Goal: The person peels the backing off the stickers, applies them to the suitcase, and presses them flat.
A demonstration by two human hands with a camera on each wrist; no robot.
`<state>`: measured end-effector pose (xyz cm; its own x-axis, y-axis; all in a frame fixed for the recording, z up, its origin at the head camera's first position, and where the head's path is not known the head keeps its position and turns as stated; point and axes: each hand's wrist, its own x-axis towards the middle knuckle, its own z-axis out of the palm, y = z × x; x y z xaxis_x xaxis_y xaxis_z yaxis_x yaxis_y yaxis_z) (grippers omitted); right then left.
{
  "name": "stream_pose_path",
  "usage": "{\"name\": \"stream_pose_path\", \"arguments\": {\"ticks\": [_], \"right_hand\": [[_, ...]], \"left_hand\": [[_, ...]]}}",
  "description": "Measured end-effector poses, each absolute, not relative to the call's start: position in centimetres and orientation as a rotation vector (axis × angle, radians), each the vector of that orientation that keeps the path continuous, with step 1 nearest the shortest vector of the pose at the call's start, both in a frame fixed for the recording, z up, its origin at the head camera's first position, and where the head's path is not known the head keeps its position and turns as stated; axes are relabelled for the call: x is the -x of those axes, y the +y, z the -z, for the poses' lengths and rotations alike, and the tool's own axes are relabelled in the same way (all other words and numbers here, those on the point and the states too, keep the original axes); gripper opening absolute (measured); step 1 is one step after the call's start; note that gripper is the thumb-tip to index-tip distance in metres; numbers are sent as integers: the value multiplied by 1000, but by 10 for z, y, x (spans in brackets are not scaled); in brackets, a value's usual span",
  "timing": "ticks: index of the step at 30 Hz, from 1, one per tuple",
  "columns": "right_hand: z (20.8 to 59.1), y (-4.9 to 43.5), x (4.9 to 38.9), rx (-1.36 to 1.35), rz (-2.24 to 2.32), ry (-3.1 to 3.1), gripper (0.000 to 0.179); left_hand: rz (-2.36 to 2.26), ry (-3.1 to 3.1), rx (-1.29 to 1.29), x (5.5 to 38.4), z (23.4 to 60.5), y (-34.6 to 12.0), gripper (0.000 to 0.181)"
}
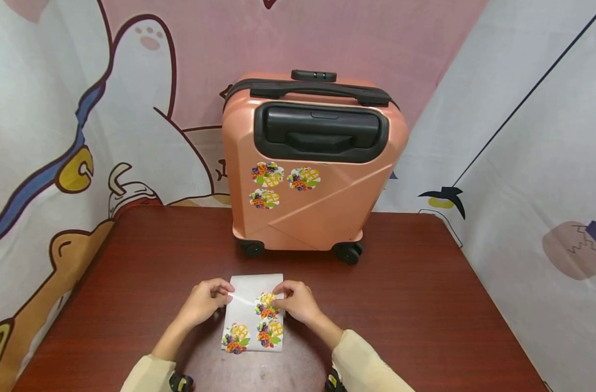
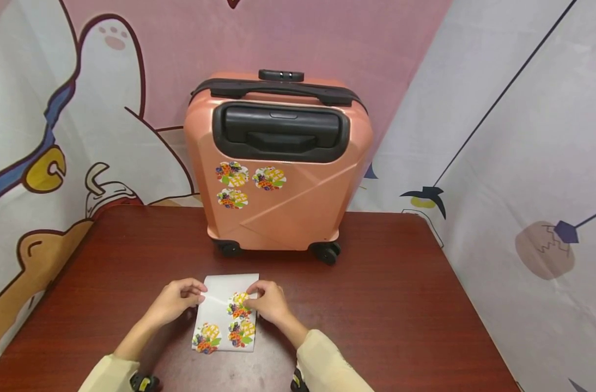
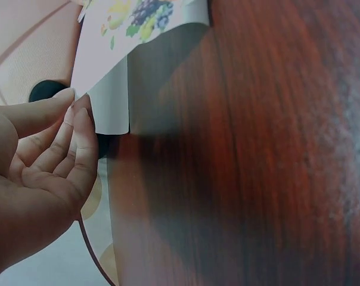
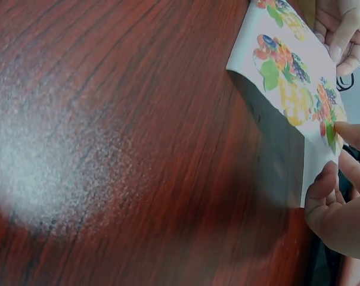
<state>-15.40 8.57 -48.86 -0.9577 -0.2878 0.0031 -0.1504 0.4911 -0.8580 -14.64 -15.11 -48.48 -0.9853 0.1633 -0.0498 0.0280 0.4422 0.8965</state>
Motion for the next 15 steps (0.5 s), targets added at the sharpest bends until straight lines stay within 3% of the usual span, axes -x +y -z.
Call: {"name": "stream_pose_path", "arguments": {"ticks": [15], "right_hand": [[488,84,152,329,1440,2697,10]], "left_hand": [[-1589,2547,-166,146,489,-150,9]]}}
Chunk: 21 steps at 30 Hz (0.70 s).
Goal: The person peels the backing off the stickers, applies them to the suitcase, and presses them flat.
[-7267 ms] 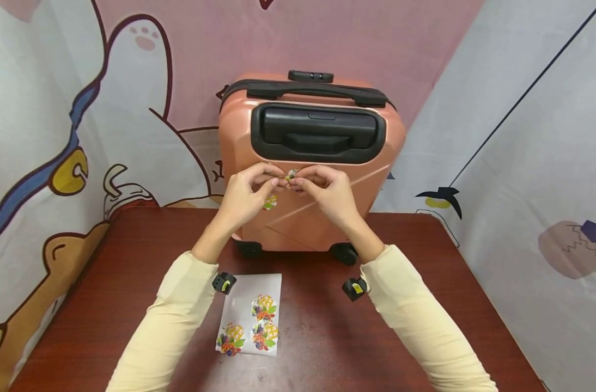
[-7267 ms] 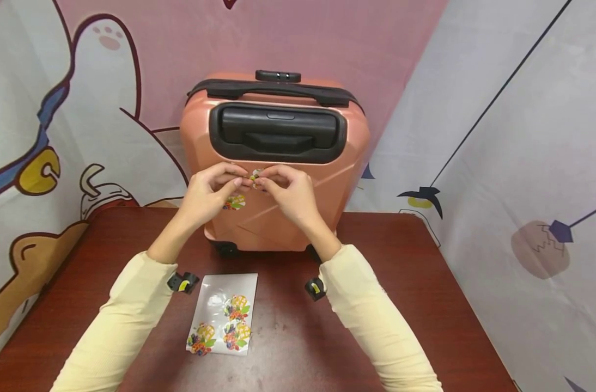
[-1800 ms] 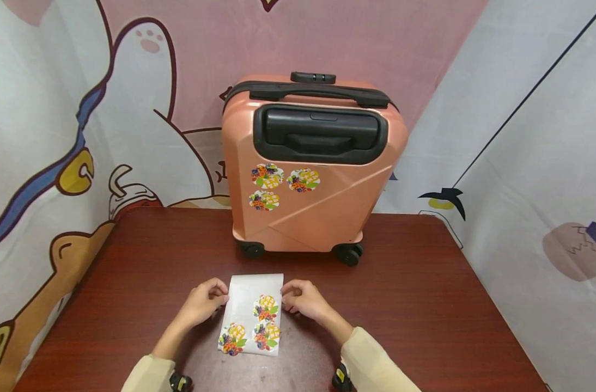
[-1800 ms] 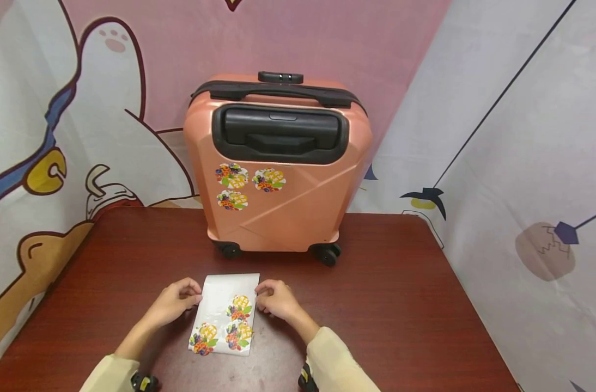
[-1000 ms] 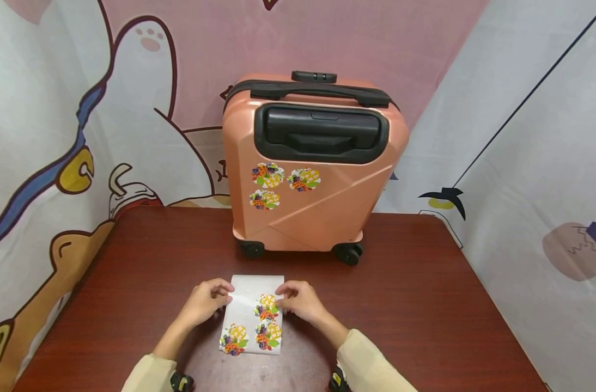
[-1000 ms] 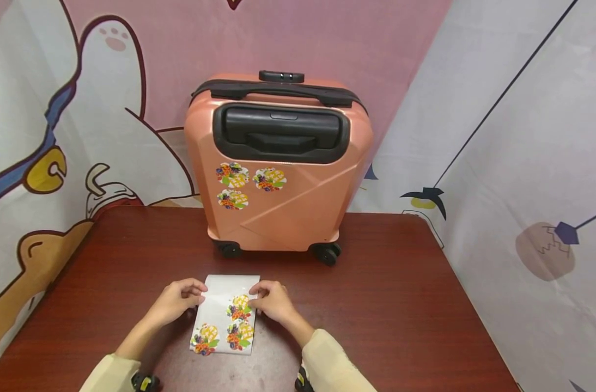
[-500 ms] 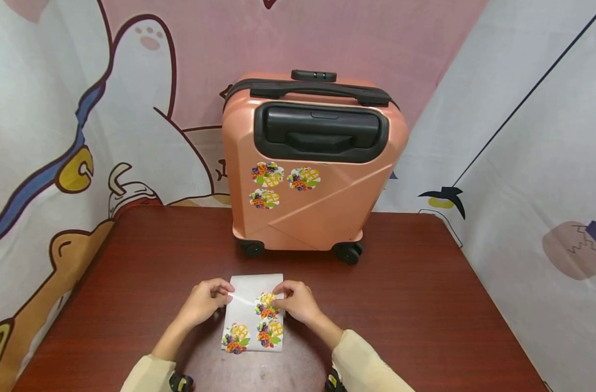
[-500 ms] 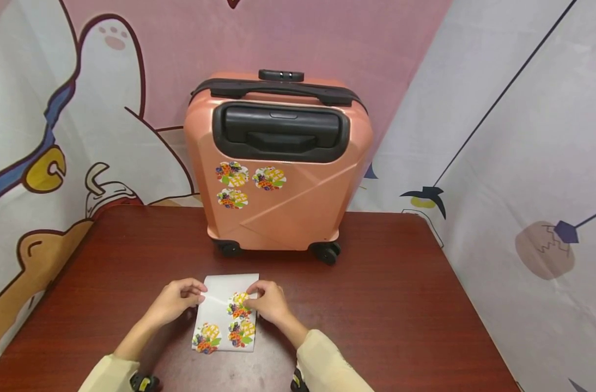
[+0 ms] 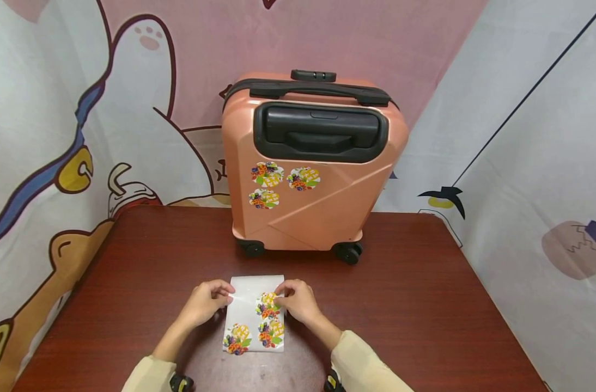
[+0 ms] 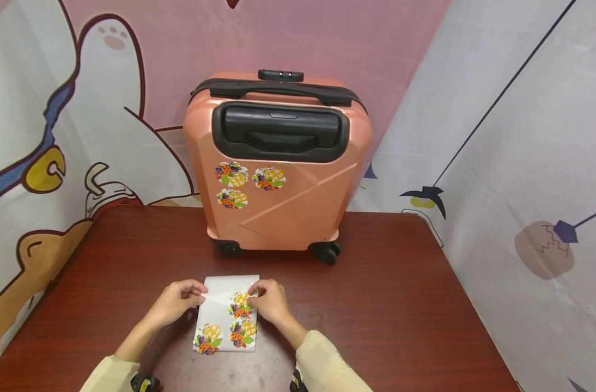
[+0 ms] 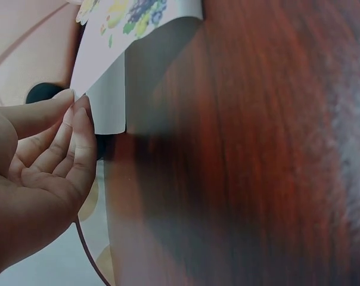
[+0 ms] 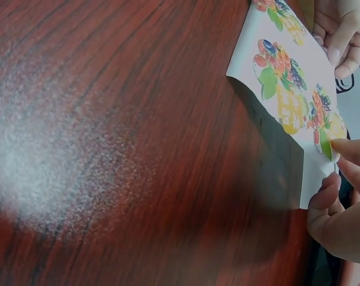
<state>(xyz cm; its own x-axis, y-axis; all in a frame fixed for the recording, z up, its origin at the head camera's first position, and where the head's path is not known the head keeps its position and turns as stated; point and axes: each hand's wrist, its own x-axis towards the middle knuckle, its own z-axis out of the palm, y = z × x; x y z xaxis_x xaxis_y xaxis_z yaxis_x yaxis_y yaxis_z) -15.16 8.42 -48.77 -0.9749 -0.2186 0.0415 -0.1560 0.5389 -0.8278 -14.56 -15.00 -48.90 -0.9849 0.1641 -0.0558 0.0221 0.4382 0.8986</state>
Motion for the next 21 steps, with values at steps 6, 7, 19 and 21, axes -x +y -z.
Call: {"name": "stream_pose_path", "arguments": {"ticks": [6,7,19,21], "right_hand": [[488,85,149,275,1461,2705,7],[488,85,149,279,1457,2714,7],[487,85,150,383,1492,2581,4],[486,85,150,379,1512,2520,5]], "left_hand": [[-1594,2552,-164,145,489,-148,10],[-1594,2555,-170,145,489,-149,10],[-1558,2607,-154,144,489,-150,12],[-1550,2618,-151,144,489,-150,13]]}}
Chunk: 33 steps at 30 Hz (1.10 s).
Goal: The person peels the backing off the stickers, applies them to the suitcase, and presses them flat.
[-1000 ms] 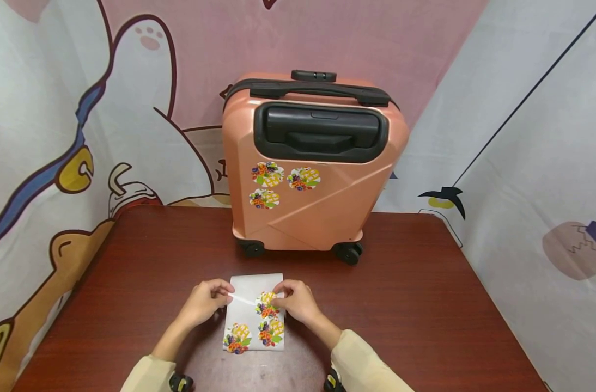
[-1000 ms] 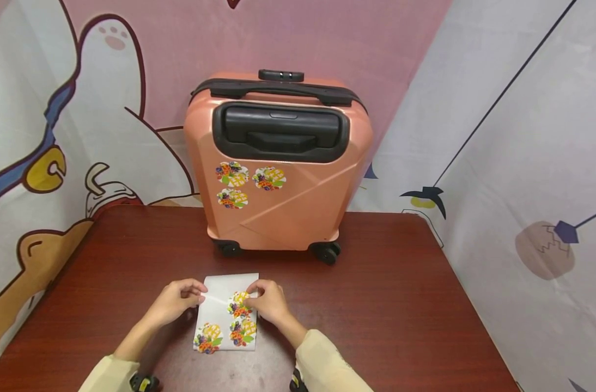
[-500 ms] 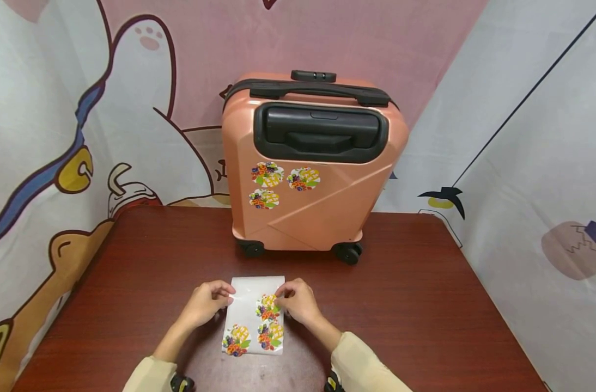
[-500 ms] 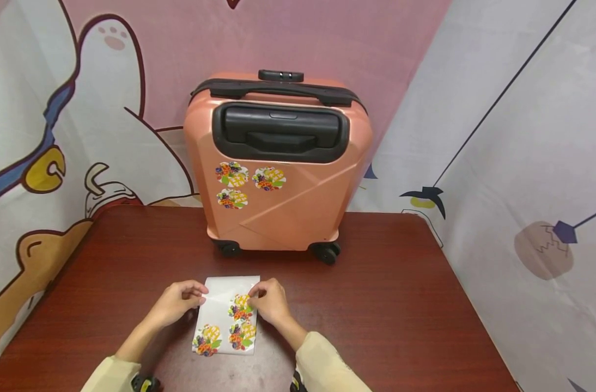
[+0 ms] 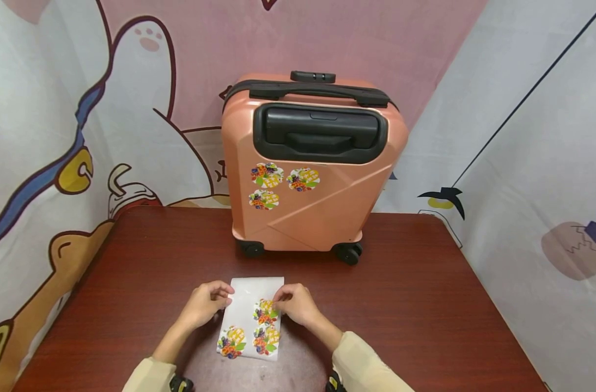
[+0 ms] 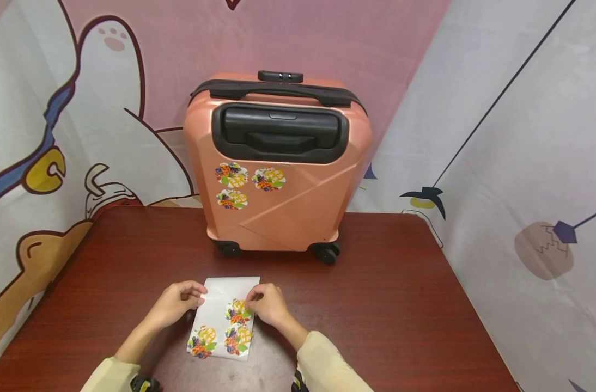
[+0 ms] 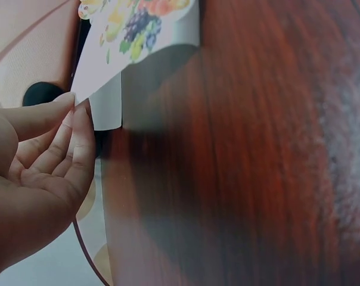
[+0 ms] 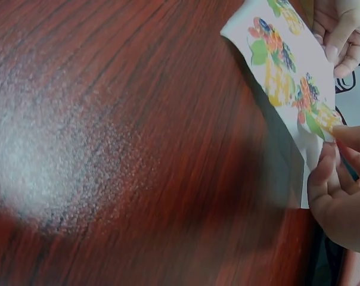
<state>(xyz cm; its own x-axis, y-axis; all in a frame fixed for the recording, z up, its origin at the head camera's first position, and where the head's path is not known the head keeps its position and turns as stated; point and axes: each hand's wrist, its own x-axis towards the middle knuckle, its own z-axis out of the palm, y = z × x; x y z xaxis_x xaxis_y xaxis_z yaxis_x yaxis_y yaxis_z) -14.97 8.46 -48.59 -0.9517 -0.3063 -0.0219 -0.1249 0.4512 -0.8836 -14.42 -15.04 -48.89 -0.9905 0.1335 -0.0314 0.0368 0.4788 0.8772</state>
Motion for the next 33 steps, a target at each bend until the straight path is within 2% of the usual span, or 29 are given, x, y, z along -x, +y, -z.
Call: {"name": "stream_pose_path", "arguments": {"ticks": [27,33], "right_hand": [[491,92,149,433,1570,2346,8],[474,91,145,432,1615,2297,6]], "left_hand": [[-1565,2596,-136,142,493,-154,14],[-1571,2595,-220,144,492,-158,12]]}}
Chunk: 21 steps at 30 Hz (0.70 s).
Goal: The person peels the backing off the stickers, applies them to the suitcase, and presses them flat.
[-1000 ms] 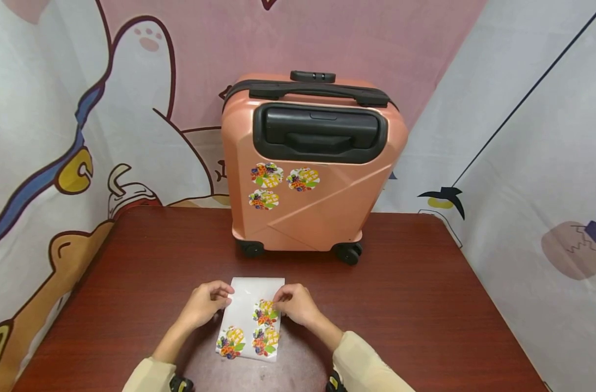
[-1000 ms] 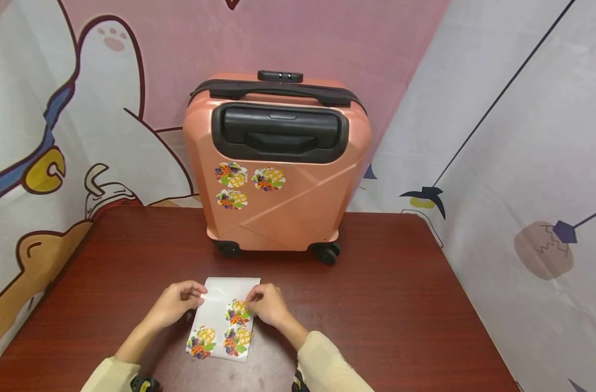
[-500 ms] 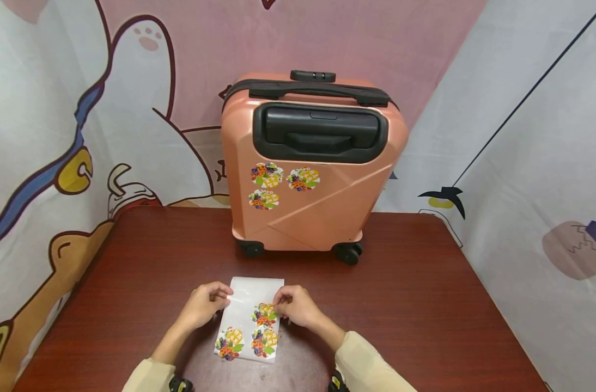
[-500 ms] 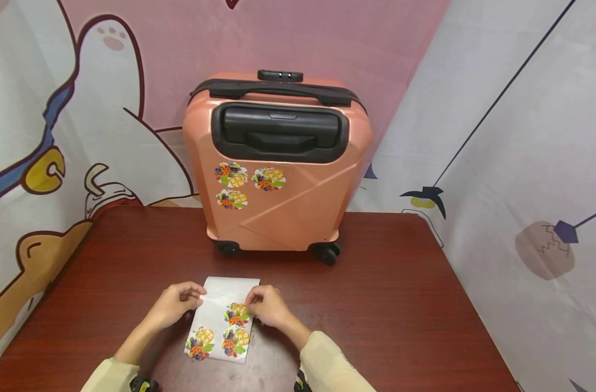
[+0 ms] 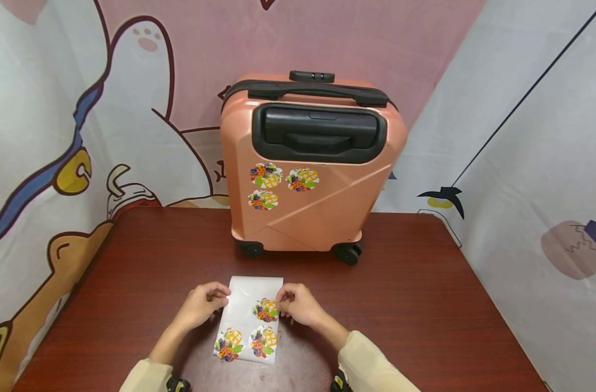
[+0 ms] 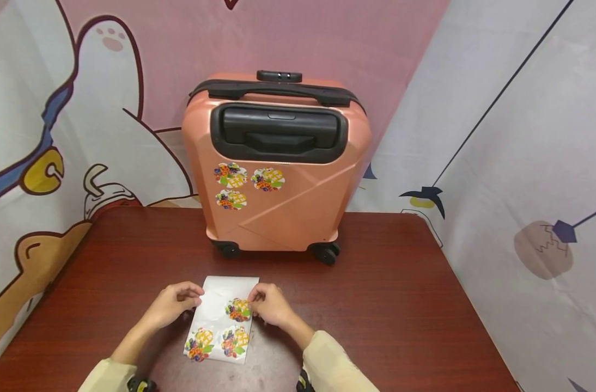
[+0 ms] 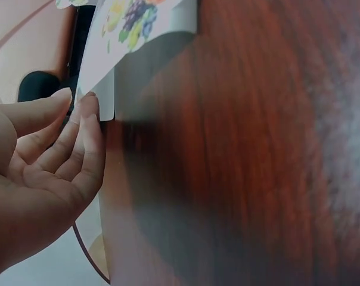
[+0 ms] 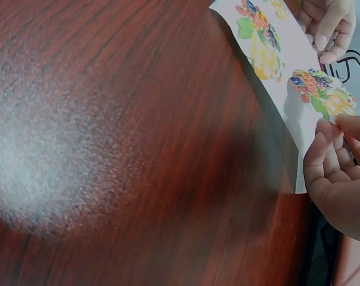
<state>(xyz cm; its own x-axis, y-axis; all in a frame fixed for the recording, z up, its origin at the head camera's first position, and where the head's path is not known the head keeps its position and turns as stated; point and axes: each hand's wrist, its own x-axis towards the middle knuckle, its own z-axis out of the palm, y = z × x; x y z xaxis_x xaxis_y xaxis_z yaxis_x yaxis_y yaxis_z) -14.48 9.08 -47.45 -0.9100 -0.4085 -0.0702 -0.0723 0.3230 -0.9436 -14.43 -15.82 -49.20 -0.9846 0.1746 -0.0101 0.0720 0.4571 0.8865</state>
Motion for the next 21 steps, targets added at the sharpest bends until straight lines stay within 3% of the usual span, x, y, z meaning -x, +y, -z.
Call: {"name": "stream_pose_path", "arguments": {"ticks": [9,21], "right_hand": [[464,93,147,476,1617,2270,3],[436,95,146,477,1639,2235,5]], "left_hand": [[-1534,2648,-146,148,483,-166,7],[-1558,2663,-260,154,472,-150,8]]}}
